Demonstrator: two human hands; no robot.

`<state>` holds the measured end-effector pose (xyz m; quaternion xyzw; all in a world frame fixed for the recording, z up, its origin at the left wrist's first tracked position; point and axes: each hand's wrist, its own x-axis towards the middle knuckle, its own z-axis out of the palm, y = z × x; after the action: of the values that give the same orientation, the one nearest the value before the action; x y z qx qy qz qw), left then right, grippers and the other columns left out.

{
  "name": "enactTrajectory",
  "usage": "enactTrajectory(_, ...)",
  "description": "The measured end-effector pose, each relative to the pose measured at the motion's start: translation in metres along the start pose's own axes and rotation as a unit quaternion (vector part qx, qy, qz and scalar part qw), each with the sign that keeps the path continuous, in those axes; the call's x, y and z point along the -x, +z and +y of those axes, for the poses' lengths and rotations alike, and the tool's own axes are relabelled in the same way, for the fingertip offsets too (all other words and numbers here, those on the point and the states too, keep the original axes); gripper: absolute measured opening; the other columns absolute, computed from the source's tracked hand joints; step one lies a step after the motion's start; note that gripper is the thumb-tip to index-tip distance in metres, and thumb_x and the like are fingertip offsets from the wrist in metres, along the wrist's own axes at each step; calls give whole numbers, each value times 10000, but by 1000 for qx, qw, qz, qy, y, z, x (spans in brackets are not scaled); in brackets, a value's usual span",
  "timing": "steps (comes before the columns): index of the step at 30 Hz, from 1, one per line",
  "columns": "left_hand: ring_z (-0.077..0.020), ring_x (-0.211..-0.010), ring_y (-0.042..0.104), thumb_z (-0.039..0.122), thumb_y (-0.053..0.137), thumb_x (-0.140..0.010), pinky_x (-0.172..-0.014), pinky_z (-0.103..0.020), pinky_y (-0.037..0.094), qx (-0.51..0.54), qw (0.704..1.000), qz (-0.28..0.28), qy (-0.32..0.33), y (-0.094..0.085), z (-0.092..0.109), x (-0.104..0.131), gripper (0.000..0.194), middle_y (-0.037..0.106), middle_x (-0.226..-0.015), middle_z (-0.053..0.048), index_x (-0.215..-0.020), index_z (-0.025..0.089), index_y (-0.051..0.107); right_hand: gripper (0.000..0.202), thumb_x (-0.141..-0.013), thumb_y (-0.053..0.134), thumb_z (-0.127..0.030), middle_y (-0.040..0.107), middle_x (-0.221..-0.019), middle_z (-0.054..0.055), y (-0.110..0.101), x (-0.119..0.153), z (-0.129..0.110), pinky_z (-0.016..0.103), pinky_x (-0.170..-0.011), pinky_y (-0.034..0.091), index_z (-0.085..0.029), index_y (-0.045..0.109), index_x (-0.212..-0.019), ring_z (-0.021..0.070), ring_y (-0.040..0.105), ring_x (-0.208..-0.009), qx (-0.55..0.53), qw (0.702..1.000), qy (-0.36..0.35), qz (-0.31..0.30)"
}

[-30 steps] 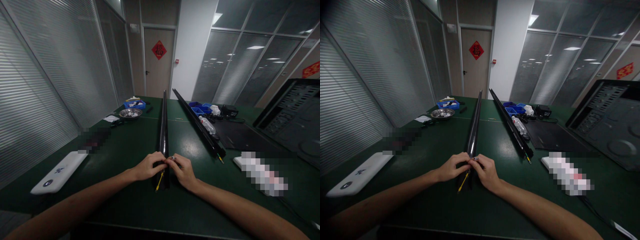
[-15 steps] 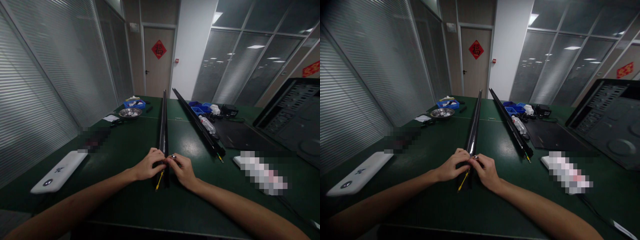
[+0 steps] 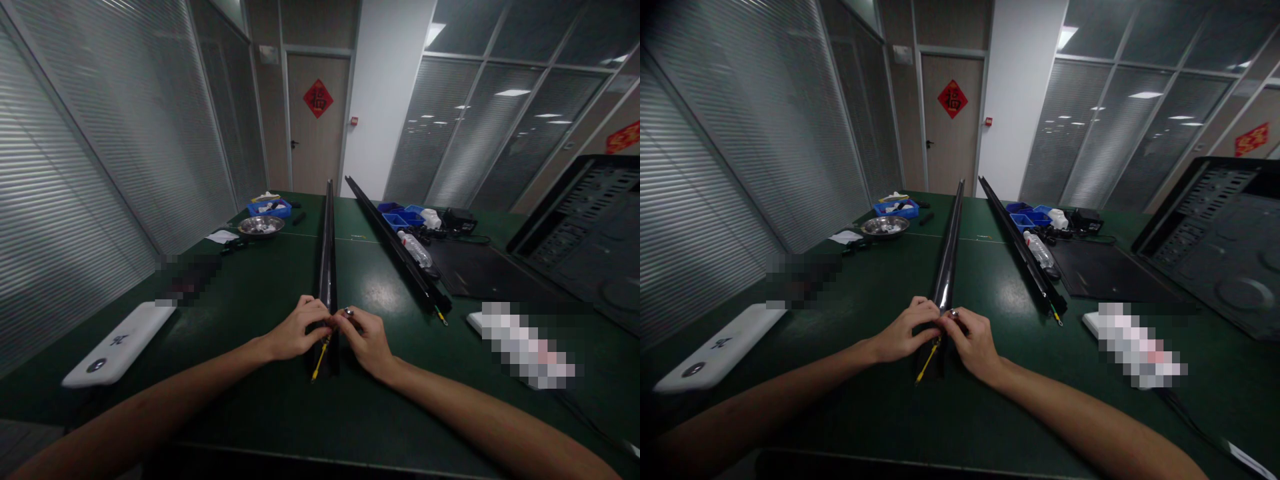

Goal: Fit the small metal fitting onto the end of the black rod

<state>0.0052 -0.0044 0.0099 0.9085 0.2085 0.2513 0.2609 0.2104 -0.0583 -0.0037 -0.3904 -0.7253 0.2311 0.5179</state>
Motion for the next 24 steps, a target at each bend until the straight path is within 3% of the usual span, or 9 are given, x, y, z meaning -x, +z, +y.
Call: enactTrajectory(24, -206, -958, 581, 196, 540, -1006, -1043, -417, 320, 3, 999, -33, 2, -1, 0, 0, 104, 687, -1003, -31, -1057, 188, 631, 306, -1035, 554, -350, 619, -706, 2, 0, -1, 0, 246, -608, 437, -170, 673, -818, 138, 575, -624, 12, 1000, 6, -24)
